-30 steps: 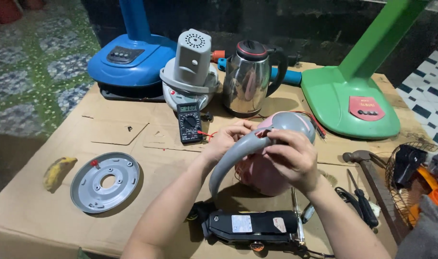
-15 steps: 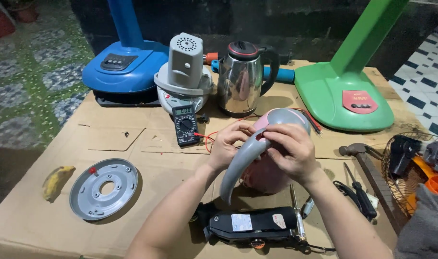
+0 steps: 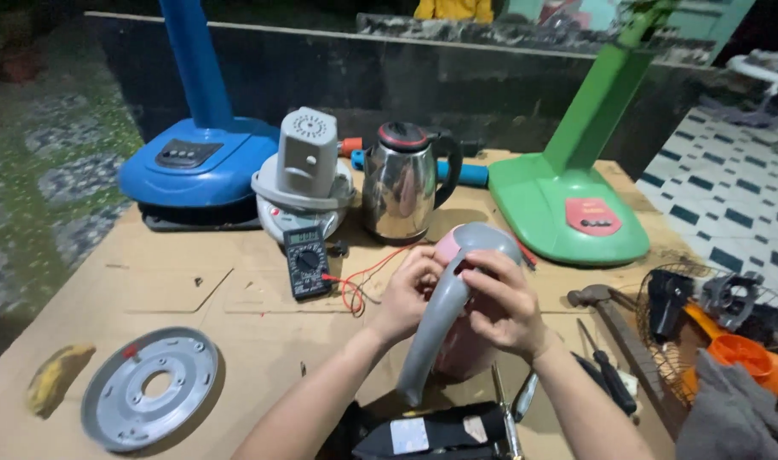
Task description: The person assembles a pink electric kettle by attaching the handle and lid. They then remove the pink outer shell to reveal the stainless steel inner body and reattach the handle and lid to the inner body.
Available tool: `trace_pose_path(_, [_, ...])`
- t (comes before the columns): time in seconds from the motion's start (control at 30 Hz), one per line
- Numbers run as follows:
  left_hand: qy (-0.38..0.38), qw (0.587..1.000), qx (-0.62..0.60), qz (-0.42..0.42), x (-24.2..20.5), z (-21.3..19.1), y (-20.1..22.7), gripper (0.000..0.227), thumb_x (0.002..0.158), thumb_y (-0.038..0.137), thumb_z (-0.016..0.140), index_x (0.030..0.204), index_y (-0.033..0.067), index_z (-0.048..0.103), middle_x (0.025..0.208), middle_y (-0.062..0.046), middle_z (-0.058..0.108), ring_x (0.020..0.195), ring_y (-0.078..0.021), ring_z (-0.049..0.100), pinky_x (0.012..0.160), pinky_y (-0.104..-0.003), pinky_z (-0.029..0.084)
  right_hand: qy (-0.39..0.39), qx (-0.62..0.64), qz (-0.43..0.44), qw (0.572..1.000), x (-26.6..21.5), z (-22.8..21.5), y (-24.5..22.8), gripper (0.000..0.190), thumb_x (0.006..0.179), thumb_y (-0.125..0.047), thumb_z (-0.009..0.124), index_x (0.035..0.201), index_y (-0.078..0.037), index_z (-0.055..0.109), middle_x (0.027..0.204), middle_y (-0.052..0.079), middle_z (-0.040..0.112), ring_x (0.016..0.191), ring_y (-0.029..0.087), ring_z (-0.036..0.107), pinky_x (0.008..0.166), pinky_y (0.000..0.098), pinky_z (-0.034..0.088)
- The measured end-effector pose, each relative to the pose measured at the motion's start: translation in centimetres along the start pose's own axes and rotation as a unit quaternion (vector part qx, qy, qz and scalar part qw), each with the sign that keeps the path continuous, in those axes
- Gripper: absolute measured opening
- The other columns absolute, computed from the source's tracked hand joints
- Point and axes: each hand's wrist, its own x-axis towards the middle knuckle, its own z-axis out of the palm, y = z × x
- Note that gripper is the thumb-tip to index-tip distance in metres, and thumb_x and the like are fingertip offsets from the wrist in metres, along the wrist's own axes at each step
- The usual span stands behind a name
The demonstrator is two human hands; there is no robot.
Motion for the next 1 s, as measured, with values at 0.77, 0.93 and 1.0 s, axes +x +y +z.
trace_pose_path(0.77, [-0.076, 0.981, 0.102, 0.145, -1.0, 0.3, -0.4, 0.058, 0.086, 0.020, 0.082, 0.138, 0.0148, 0.057, 0.141, -0.018, 0.042, 0.097, -0.0171, 0.061, 0.104, -0.040, 0.054, 0.061, 0.051, 0.199, 0.977, -2.5, 0.0, -5.6, 0.064, 0.089, -0.055, 0.071, 0.127, -0.005, 0.058, 0.139, 0.017, 0.063, 0.142, 0.038, 0.053, 0.128, 0.0565, 0.032])
trace_pose_path(0.93, [-0.176, 0.908, 0.259, 0.278, 0.8, -0.1, 0.5, 0.061, 0.084, 0.002, 0.080, 0.138, 0.0233, 0.062, 0.141, -0.015, 0.058, 0.124, -0.0340, 0.060, 0.099, -0.048, 0.052, 0.035, 0.070, 0.213, 0.974, -2.2, -0.7, -5.6, 0.059, 0.089, -0.053, 0.071, 0.122, -0.005, 0.063, 0.139, 0.017, 0.062, 0.141, 0.038, 0.054, 0.125, 0.0574, 0.037])
trace_pose_path(1.0, [-0.104, 0.896, 0.283, 0.326, 0.7, 0.3, 2.0, 0.020, 0.099, -0.001, 0.064, 0.117, 0.0066, 0.070, 0.120, -0.016, 0.068, 0.100, -0.0352, 0.069, 0.080, -0.045, 0.057, 0.055, 0.108, 0.248, 0.961, -2.6, -0.4, -5.7, 0.065, 0.088, -0.047, 0.074, 0.131, -0.001, 0.057, 0.145, 0.021, 0.058, 0.148, 0.039, 0.045, 0.128, 0.0549, 0.033])
